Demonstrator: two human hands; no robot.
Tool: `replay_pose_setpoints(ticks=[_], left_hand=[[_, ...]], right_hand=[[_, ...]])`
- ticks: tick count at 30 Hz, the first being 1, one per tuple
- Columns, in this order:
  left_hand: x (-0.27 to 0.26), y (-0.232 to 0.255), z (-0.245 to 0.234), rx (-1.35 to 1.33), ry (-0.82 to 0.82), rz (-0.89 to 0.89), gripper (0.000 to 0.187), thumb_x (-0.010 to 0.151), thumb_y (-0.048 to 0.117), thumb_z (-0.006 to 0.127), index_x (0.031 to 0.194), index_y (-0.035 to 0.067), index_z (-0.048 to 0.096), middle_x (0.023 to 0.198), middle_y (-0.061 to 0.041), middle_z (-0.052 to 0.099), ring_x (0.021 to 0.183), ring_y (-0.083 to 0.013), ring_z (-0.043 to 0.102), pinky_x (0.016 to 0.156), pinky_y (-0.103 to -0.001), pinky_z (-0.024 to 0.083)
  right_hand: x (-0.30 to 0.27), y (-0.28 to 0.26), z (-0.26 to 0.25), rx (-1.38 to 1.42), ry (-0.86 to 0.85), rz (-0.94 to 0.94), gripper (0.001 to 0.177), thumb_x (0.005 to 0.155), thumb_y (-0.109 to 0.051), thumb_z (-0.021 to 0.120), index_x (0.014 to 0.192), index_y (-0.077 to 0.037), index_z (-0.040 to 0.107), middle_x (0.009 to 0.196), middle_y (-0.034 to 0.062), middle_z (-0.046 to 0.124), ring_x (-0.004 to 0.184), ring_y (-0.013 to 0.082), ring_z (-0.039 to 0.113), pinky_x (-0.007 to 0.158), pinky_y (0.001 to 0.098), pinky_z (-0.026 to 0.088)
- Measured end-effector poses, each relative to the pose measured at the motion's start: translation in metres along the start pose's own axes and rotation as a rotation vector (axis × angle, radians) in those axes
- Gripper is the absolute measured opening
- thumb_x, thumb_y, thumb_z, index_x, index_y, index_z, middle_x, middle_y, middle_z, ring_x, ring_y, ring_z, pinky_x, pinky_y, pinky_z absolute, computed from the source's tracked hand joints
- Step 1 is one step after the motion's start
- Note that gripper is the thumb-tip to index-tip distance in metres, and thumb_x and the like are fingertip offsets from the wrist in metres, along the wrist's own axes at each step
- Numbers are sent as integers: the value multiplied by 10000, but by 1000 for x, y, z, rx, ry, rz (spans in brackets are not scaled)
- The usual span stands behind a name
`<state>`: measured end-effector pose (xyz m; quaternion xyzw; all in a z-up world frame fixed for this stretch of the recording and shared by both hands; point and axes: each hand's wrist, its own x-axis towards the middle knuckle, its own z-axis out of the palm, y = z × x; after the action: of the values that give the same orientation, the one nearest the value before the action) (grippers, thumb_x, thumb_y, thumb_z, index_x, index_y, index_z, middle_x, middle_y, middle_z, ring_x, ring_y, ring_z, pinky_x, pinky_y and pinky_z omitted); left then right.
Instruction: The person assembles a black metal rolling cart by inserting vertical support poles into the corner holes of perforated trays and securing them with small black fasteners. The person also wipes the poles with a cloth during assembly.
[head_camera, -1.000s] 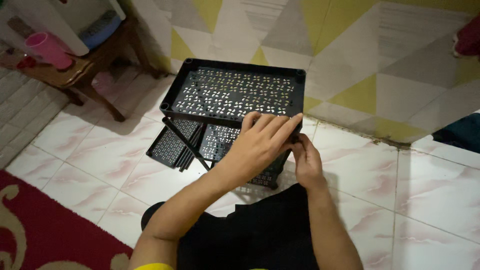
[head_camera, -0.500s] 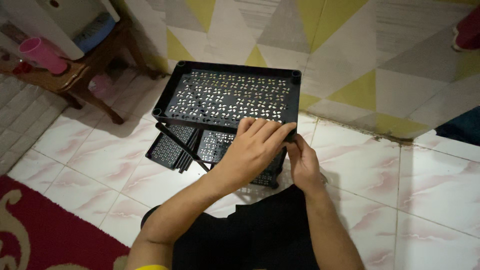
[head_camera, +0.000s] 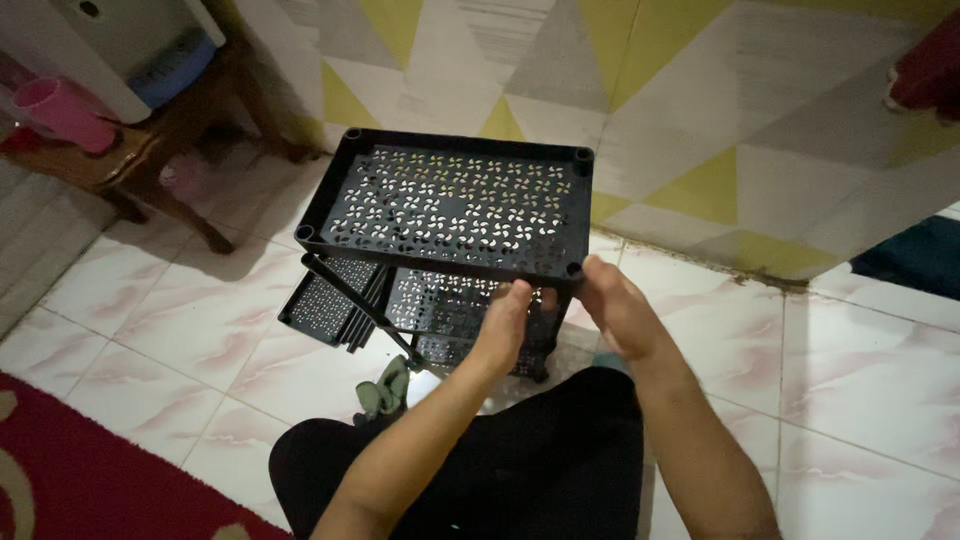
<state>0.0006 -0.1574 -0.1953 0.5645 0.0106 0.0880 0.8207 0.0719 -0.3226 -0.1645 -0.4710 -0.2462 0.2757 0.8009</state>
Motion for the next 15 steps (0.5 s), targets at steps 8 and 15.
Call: replay_pose_setpoints(ticks=[8,15], left_hand=[[20,-19,-1,145,61,-275,545,1022,513,553,708,71,605,662,-24,553,606,-149,491,562,-324,381],[31,-9,-1,302,117,-160,404,931,441,629,917,42,695,789,-7,639,740,-133,577,662,-323,491]], right_hand=[[7,28,-11,88,56,18,510,1027,-442,609,1203,36,642,1075,121,684,949,245,635,879,414,490],[28,76,-22,207,296,-30,566,953,-382,561,1354,16,579,1338,126,641,1242,265,589,1098,419,430]])
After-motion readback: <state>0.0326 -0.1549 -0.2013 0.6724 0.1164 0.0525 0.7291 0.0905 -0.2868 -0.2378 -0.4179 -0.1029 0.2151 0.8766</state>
